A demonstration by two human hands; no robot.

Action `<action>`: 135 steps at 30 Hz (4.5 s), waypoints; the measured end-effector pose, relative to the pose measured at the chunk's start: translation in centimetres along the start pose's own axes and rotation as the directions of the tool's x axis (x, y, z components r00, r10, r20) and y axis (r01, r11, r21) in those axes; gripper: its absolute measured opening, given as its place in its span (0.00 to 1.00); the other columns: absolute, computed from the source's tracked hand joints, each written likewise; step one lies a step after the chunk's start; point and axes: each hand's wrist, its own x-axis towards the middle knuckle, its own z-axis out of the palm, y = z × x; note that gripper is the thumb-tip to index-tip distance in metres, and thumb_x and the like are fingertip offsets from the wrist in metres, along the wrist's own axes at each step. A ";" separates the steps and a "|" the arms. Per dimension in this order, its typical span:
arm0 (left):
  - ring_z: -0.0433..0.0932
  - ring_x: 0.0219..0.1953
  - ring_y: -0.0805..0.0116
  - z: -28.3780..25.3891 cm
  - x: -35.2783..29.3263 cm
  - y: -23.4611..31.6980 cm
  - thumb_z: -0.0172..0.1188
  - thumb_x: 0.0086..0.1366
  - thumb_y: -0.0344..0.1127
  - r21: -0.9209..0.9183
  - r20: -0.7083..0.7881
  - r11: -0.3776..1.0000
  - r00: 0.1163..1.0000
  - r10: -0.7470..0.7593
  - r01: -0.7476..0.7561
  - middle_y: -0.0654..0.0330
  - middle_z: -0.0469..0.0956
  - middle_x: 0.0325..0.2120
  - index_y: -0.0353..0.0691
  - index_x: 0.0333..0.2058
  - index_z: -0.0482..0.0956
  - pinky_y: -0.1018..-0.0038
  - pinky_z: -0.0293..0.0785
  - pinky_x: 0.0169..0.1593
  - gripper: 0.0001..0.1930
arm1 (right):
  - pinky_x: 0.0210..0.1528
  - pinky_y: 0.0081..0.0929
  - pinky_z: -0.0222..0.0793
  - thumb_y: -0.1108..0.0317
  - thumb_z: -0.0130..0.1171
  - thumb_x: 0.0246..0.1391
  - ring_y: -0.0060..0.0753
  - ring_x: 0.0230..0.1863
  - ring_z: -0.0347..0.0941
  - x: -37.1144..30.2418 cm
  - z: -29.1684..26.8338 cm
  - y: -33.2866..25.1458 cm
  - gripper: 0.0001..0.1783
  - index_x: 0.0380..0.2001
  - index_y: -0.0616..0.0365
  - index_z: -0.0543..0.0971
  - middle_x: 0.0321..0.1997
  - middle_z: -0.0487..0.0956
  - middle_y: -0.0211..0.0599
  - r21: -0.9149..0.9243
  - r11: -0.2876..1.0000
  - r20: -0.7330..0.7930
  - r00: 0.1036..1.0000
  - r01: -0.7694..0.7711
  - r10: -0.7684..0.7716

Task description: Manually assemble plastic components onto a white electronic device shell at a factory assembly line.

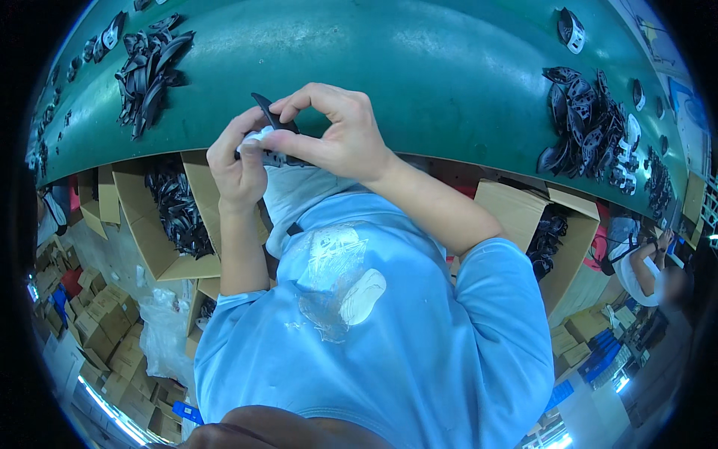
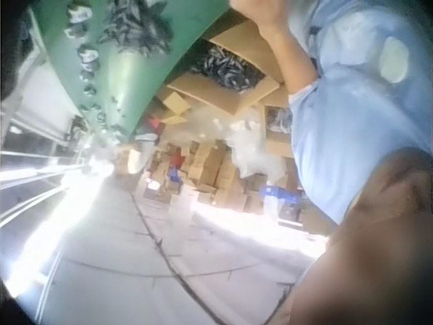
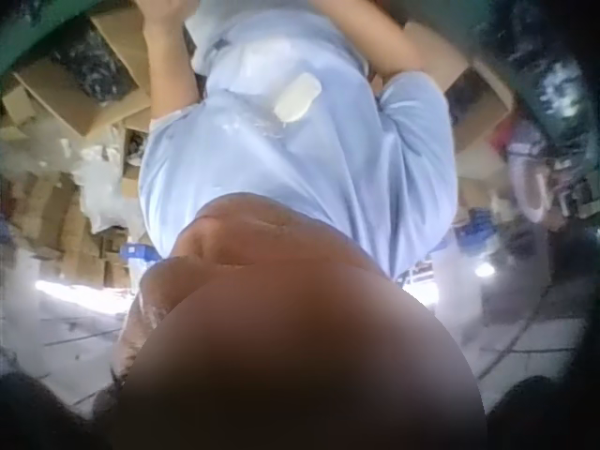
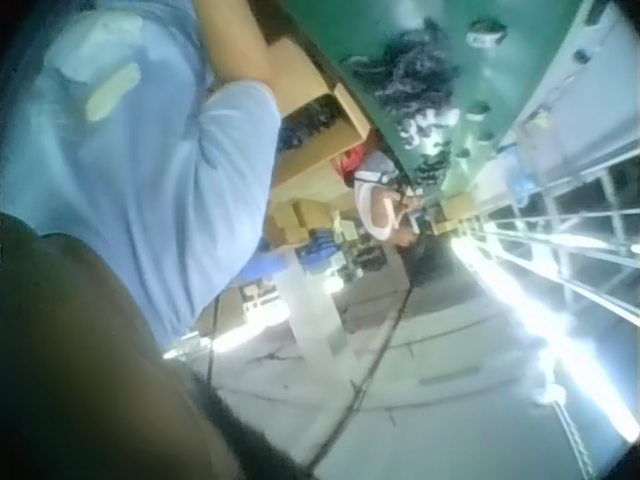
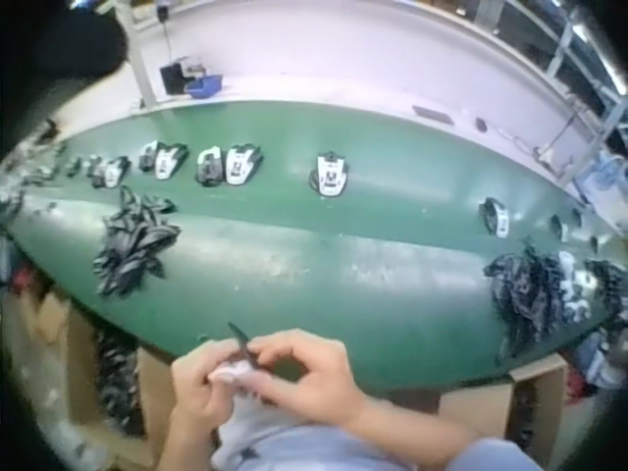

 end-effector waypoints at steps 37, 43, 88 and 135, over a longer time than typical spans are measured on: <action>0.81 0.34 0.69 1.2 0.4 0.3 0.42 0.78 0.59 -0.155 -0.340 0.969 0.910 -0.237 0.194 0.54 0.82 0.31 0.30 0.38 0.80 0.74 0.77 0.40 0.32 | 0.40 0.30 0.78 0.66 0.72 0.52 0.36 0.37 0.84 -0.1 0.3 -0.1 0.14 0.42 0.56 0.88 0.40 0.88 0.39 -0.204 0.972 -0.019 0.992 0.117 -0.123; 0.74 0.28 0.78 1.2 0.9 -0.3 0.57 0.74 0.49 -0.142 -0.405 0.966 0.878 -0.256 0.216 0.64 0.79 0.26 0.31 0.33 0.81 0.78 0.70 0.35 0.22 | 0.40 0.29 0.78 0.66 0.76 0.46 0.37 0.35 0.83 0.8 0.0 0.8 0.19 0.43 0.59 0.87 0.39 0.88 0.40 -0.321 0.913 0.100 0.967 0.252 -0.232; 0.79 0.39 0.54 -21.8 -19.4 -2.6 0.70 0.60 0.39 0.788 -0.565 0.327 0.824 0.046 0.522 0.55 0.84 0.34 0.39 0.33 0.84 0.64 0.71 0.47 0.10 | 0.46 0.28 0.74 0.58 0.63 0.65 0.32 0.46 0.78 12.4 -19.1 9.3 0.26 0.62 0.59 0.77 0.56 0.81 0.45 -0.822 0.559 -0.233 0.961 -0.110 -0.152; 0.82 0.49 0.50 -3.8 -22.9 -27.1 0.59 0.67 0.53 0.459 -0.108 0.406 0.504 -0.857 0.790 0.41 0.82 0.48 0.29 0.60 0.74 0.60 0.75 0.55 0.33 | 0.46 0.36 0.77 0.47 0.66 0.56 0.47 0.39 0.83 -9.9 -32.3 0.0 0.22 0.44 0.52 0.86 0.36 0.85 0.45 -0.854 0.088 -0.473 0.835 -0.513 0.282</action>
